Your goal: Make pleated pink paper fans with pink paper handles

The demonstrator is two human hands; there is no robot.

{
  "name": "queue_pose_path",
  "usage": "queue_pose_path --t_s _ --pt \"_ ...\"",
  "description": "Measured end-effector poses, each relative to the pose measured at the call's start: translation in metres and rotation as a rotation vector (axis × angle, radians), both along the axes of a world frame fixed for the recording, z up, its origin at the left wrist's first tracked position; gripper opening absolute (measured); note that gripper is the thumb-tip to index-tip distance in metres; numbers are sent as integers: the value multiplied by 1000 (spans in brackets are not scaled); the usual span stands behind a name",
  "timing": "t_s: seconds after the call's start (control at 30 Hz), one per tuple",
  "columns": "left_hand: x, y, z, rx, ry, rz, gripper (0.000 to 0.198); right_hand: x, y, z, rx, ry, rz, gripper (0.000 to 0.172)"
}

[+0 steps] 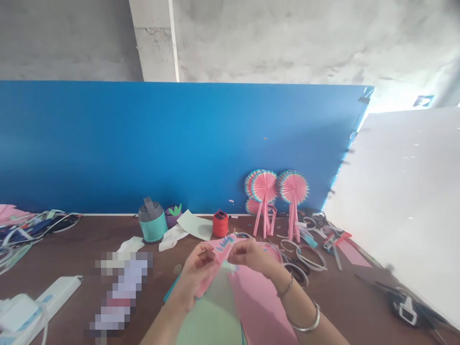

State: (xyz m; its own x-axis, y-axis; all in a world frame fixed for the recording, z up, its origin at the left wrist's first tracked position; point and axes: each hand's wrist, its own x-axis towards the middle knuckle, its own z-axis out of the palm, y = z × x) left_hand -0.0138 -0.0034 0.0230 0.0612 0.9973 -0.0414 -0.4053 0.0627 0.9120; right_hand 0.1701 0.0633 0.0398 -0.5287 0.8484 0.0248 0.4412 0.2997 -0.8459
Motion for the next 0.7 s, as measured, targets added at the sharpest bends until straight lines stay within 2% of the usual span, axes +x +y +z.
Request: queue_pose_path --t_s 0.13,0.33,0.53,0.6,0.7 --pt "-4 10 -11 -119 -93 171 49 -6 -5 1 1 15 -53 13" --pt "-5 16 -23 -227 -107 292 57 -17 -19 5 143 -134 -31 17" --pt "-9 17 -23 -253 -189 162 54 -17 -15 1 240 -223 -116 21" --pt "-10 18 -24 -268 -188 171 51 -16 -12 -1 250 -235 -129 21" --pt "-10 19 -24 -277 -137 254 44 -15 -11 -2 254 -243 -104 21"
